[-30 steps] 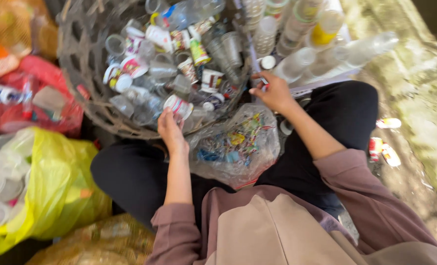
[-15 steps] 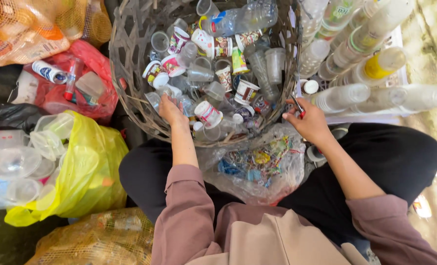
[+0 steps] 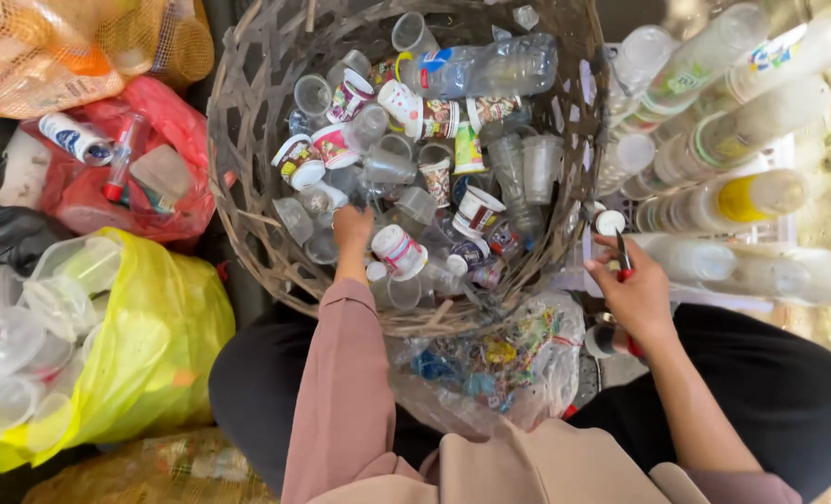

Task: The person sits on the ground and cleans the inside of small plastic cups using a red-handled tool. They pick up cups from a woven basket, scrape the interior, and place the cleaned cups into a white crate.

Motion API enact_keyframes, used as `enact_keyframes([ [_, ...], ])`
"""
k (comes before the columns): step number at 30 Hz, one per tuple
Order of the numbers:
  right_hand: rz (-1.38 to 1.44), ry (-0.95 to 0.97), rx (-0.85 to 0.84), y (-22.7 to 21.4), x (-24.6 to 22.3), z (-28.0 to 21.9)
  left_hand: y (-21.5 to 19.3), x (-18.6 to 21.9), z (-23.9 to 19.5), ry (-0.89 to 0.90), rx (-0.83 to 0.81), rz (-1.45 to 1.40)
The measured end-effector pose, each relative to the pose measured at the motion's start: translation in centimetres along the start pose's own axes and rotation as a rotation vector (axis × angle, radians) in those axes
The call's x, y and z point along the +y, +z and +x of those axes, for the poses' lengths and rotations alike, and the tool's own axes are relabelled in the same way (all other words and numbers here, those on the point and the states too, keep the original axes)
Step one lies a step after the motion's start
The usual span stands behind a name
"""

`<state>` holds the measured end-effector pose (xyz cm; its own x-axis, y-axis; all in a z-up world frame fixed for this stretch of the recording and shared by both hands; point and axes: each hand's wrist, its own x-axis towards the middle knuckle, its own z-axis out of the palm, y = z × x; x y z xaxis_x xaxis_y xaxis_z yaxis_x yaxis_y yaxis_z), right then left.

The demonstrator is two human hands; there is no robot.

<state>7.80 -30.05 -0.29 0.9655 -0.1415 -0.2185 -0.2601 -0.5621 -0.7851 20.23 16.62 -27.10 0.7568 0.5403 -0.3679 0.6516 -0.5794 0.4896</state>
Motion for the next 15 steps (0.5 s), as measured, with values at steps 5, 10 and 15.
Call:
enact_keyframes([
  [5,-0.093,0.061,0.024,0.1,-1.4,-1.6,-1.2,5.9,-1.0,0.209,0.068,0.175],
  [10,-0.055,0.101,0.049,0.4,-1.1,-1.1,2.4,6.9,2.0,0.212,-0.126,-0.039],
  [15,-0.044,0.087,0.063,1.1,-1.6,-0.8,3.9,6.2,0.1,0.249,0.05,-0.011],
])
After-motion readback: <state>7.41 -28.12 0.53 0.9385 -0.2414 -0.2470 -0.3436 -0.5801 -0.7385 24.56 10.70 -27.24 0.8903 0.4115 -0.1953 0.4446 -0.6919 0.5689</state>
